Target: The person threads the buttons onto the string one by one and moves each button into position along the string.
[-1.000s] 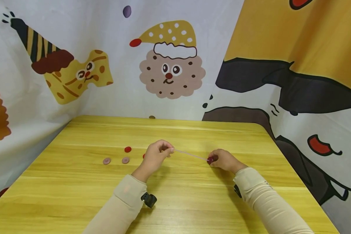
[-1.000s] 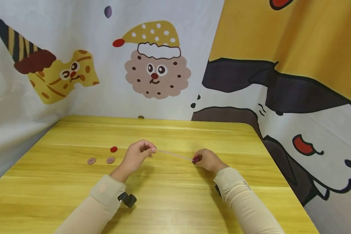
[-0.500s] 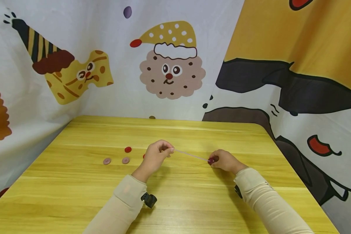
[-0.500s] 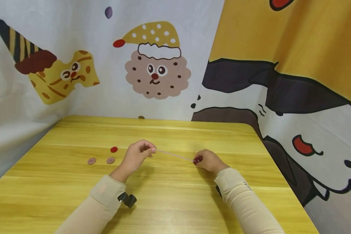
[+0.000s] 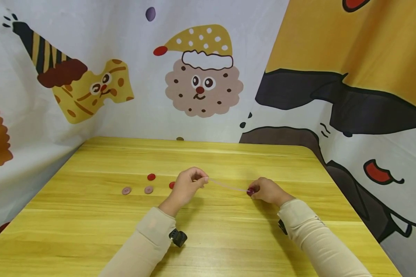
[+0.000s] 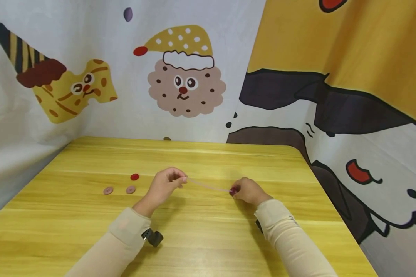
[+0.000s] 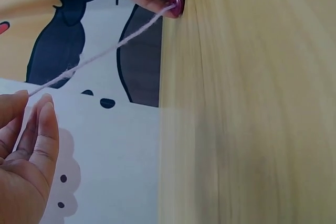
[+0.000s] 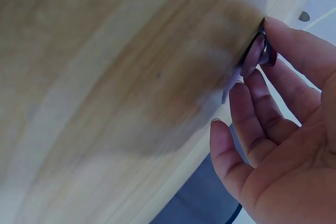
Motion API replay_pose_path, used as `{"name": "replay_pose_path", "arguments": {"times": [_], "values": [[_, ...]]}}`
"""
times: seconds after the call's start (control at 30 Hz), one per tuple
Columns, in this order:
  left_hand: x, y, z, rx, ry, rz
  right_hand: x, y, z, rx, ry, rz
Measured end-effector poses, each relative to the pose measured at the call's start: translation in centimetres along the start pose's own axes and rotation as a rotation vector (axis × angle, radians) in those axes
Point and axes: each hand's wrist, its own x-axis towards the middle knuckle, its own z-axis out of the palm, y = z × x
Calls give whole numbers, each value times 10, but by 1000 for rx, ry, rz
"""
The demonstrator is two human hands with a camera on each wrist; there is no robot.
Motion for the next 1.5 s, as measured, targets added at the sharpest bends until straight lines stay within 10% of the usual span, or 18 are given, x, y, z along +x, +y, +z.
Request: {"name": "replay_pose_path", "arguments": {"times": [1.5], "values": [[-1, -8, 9, 48, 15, 7, 9, -77, 31, 335, 268, -30]]}}
